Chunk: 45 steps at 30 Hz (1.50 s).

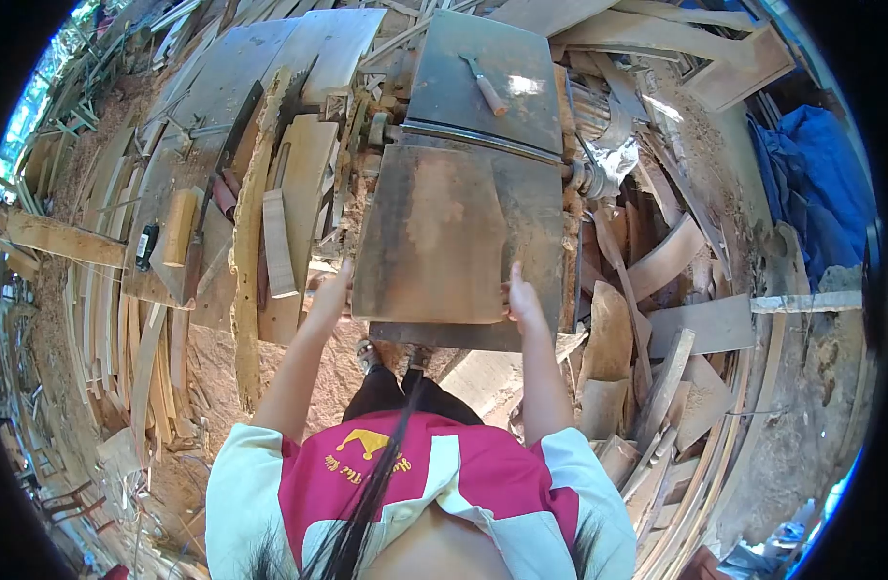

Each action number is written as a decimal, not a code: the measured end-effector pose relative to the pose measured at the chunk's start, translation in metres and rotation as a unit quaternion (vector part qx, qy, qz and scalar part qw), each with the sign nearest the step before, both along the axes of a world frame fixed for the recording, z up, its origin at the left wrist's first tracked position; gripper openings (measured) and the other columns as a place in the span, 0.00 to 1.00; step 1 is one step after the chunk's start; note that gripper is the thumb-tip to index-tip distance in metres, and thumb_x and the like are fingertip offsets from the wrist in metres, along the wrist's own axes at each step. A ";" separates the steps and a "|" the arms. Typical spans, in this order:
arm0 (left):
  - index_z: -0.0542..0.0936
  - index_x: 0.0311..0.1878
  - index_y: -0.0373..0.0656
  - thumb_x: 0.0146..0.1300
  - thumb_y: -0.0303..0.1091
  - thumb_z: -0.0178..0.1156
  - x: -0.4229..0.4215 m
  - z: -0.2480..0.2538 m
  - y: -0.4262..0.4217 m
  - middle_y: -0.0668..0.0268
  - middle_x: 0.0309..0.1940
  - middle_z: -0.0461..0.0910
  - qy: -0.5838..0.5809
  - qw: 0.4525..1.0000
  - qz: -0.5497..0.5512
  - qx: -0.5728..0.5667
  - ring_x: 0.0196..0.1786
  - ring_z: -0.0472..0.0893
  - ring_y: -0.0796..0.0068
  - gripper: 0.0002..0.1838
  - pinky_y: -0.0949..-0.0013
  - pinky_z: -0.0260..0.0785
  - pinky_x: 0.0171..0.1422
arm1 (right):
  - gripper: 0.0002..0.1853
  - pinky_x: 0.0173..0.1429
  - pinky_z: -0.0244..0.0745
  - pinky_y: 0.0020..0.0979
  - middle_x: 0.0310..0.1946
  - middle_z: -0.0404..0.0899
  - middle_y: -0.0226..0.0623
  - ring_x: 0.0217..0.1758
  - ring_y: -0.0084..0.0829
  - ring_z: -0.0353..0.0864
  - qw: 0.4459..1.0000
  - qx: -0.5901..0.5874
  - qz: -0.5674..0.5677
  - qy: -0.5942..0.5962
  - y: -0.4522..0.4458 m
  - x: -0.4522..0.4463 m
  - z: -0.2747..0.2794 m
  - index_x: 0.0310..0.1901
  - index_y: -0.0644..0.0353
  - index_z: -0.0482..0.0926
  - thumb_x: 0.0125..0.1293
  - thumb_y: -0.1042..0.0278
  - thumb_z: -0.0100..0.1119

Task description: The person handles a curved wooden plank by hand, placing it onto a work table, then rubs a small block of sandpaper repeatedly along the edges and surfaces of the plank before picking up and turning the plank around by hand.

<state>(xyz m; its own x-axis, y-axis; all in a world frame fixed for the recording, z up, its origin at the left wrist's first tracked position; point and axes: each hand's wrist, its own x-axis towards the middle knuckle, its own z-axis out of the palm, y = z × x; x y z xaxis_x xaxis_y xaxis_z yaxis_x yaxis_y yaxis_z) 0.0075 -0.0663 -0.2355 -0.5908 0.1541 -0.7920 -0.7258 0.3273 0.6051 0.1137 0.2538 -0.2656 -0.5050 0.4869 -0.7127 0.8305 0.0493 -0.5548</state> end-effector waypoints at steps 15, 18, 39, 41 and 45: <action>0.59 0.62 0.48 0.63 0.61 0.38 0.012 0.136 0.046 0.58 0.58 0.65 -0.003 0.967 0.103 0.232 0.59 0.67 0.56 0.32 0.43 0.67 0.49 | 0.30 0.49 0.74 0.33 0.53 0.71 0.35 0.49 0.30 0.76 0.885 -0.379 -0.104 0.249 0.011 -0.016 0.101 0.60 0.56 0.62 0.62 0.45 0.50; 0.59 0.62 0.46 0.64 0.60 0.37 0.024 0.163 0.048 0.56 0.56 0.66 -0.011 0.962 0.080 0.260 0.54 0.72 0.54 0.32 0.47 0.71 0.47 | 0.28 0.52 0.72 0.34 0.53 0.71 0.37 0.50 0.31 0.75 0.870 -0.399 -0.134 0.255 0.015 0.004 0.145 0.59 0.57 0.63 0.62 0.49 0.51; 0.60 0.57 0.31 0.65 0.50 0.38 0.087 0.243 0.030 0.48 0.44 0.74 0.007 0.882 -0.067 0.467 0.35 0.80 0.52 0.30 0.60 0.77 0.38 | 0.24 0.55 0.71 0.41 0.52 0.71 0.50 0.51 0.40 0.75 0.788 -0.403 -0.204 0.418 0.004 0.079 0.247 0.56 0.69 0.64 0.67 0.56 0.43; 0.60 0.57 0.31 0.64 0.50 0.38 0.087 0.238 0.028 0.47 0.43 0.74 0.007 0.882 -0.076 0.466 0.35 0.80 0.52 0.30 0.60 0.77 0.37 | 0.23 0.56 0.70 0.38 0.53 0.70 0.46 0.53 0.37 0.74 0.794 -0.410 -0.191 0.406 -0.001 0.079 0.254 0.57 0.67 0.62 0.67 0.59 0.45; 0.60 0.57 0.31 0.63 0.49 0.40 0.088 0.235 0.024 0.47 0.42 0.74 0.012 0.880 -0.093 0.465 0.33 0.81 0.53 0.29 0.62 0.77 0.34 | 0.23 0.57 0.68 0.34 0.54 0.69 0.42 0.55 0.33 0.72 0.794 -0.426 -0.174 0.398 0.000 0.081 0.255 0.59 0.64 0.61 0.66 0.61 0.47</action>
<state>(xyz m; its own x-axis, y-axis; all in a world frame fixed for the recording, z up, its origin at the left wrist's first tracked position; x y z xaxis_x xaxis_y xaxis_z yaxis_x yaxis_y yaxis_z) 0.0954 -0.0419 -0.0004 -0.5023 0.8248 -0.2596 -0.6948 -0.2063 0.6890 0.1951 0.2536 -0.0105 -0.9006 0.2091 -0.3811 0.0808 -0.7809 -0.6194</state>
